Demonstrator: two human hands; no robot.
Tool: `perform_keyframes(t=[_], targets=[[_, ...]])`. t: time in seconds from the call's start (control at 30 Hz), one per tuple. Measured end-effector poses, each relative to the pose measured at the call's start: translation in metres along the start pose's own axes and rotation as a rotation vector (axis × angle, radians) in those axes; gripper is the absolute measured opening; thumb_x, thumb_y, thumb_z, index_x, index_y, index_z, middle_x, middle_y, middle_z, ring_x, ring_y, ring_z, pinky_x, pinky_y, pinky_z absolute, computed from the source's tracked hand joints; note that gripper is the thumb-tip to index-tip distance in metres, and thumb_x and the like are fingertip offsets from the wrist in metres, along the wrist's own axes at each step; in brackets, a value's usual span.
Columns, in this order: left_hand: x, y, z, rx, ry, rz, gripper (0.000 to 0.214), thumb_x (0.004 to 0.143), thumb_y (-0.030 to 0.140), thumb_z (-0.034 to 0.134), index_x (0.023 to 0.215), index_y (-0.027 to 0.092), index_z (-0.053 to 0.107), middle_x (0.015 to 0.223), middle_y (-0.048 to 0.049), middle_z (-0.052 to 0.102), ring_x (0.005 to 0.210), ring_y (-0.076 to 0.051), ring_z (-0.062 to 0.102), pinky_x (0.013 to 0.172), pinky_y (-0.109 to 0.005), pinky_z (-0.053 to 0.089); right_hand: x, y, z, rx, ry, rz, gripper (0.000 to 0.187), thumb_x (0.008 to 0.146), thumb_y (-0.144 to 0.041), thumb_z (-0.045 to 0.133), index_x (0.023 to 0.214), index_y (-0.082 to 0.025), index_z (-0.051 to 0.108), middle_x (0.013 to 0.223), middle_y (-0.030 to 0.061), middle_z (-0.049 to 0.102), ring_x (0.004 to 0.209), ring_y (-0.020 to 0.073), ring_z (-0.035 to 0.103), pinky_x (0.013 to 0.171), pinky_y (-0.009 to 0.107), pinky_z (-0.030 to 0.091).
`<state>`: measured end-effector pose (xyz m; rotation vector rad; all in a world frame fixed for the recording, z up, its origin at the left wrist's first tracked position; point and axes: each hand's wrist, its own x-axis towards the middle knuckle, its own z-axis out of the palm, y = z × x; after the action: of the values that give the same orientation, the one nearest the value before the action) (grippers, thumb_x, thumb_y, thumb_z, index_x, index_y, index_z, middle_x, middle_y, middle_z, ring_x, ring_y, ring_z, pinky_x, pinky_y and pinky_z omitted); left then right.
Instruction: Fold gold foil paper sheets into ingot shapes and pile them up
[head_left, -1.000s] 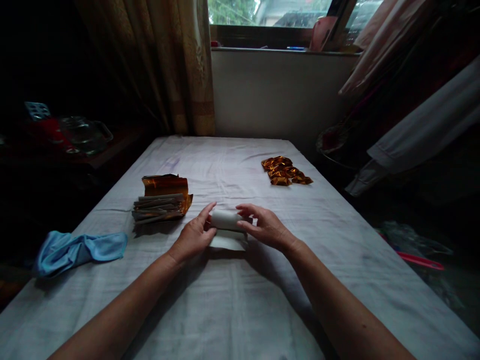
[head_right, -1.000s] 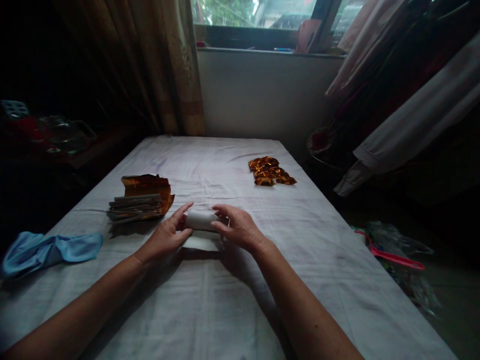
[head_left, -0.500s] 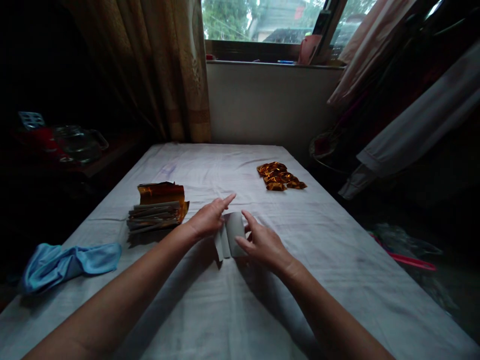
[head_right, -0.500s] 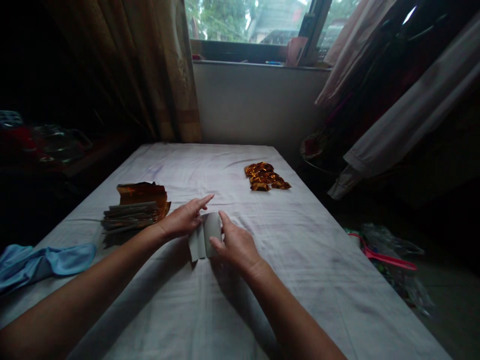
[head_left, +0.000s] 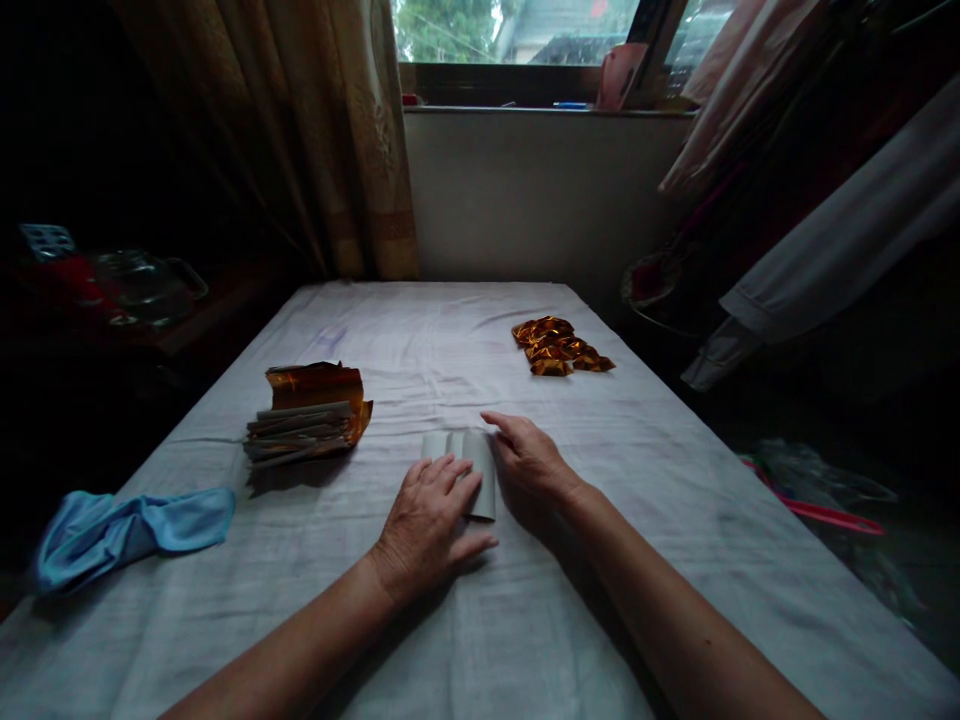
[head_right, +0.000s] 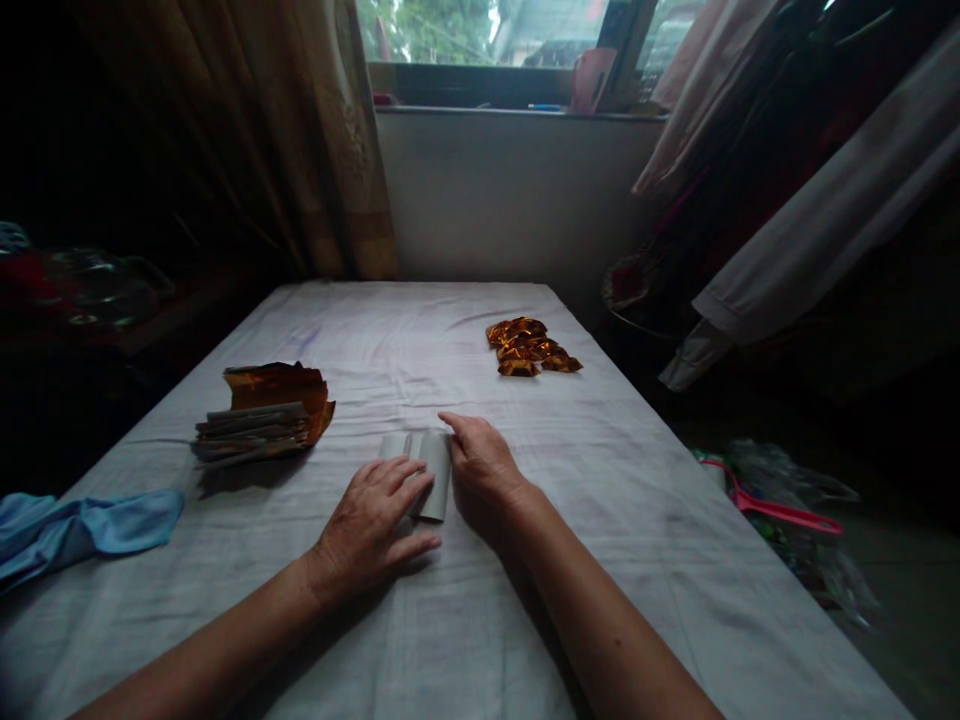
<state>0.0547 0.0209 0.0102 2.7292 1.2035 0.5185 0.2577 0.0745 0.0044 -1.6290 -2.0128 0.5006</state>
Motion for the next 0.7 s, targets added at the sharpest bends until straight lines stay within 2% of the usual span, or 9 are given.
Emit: perform_keyframes(t=[0.13,0.27,0.4,0.47,0.57,0.7], targets=[[-0.003,0.000,0.010,-0.008,-0.002,0.018,0.063,0.081,0.051,0.073,0.132,0.018,0.057,0.138,-0.0147,0.059,0.133,-0.035,0.049,0.112,-0.053,0.037,0.006,-0.001,0.003,-0.011,-0.033,-0.007,0.041,0.094,-0.018,0.047,0.130,-0.022,0.064,0.116,0.0084,0.073,0.107,0.0231,0.067,0.096,0.036,0.051],[-0.002,-0.002,0.015,-0.015,0.017,0.071,0.054,0.084,0.043,0.072,0.131,0.019,0.058,0.135,-0.0131,0.062,0.130,-0.033,0.053,0.112,-0.051,0.038,-0.001,0.003,0.003,-0.008,-0.028,-0.007,0.037,0.094,-0.017,0.047,0.123,-0.022,0.069,0.118,0.0086,0.073,0.109,0.0230,0.066,0.097,0.036,0.051],[-0.008,-0.014,0.009,-0.044,-0.023,0.197,0.040,0.090,0.033,0.065,0.127,0.020,0.060,0.131,-0.0105,0.065,0.128,-0.031,0.056,0.113,-0.051,0.038,-0.018,0.009,0.001,0.009,-0.036,-0.024,0.042,0.088,-0.007,0.047,0.120,-0.021,0.070,0.114,0.0077,0.074,0.103,0.0211,0.068,0.092,0.033,0.053],[-0.011,-0.023,0.001,-0.070,-0.046,0.268,0.033,0.091,0.028,0.062,0.123,0.021,0.063,0.127,-0.0088,0.068,0.128,-0.029,0.056,0.114,-0.050,0.037,-0.028,0.011,-0.001,0.039,-0.044,-0.108,0.045,0.084,-0.003,0.047,0.118,-0.023,0.071,0.110,0.0059,0.075,0.099,0.0193,0.069,0.088,0.031,0.054],[-0.017,-0.036,-0.014,-0.141,-0.095,0.345,0.029,0.093,0.022,0.058,0.121,0.024,0.064,0.128,-0.0055,0.068,0.132,-0.027,0.053,0.117,-0.049,0.032,-0.042,0.009,-0.002,0.079,-0.034,-0.320,0.041,0.084,-0.004,0.051,0.113,-0.023,0.071,0.105,0.0058,0.075,0.094,0.0186,0.069,0.083,0.030,0.054],[-0.026,-0.046,-0.033,-0.255,-0.170,0.289,0.027,0.091,0.014,0.052,0.112,0.025,0.066,0.127,-0.0036,0.069,0.135,-0.025,0.051,0.119,-0.051,0.027,-0.054,0.000,0.002,0.020,-0.007,-0.482,0.024,0.089,-0.012,0.058,0.106,-0.022,0.072,0.095,0.0066,0.074,0.086,0.0184,0.066,0.076,0.028,0.052]])
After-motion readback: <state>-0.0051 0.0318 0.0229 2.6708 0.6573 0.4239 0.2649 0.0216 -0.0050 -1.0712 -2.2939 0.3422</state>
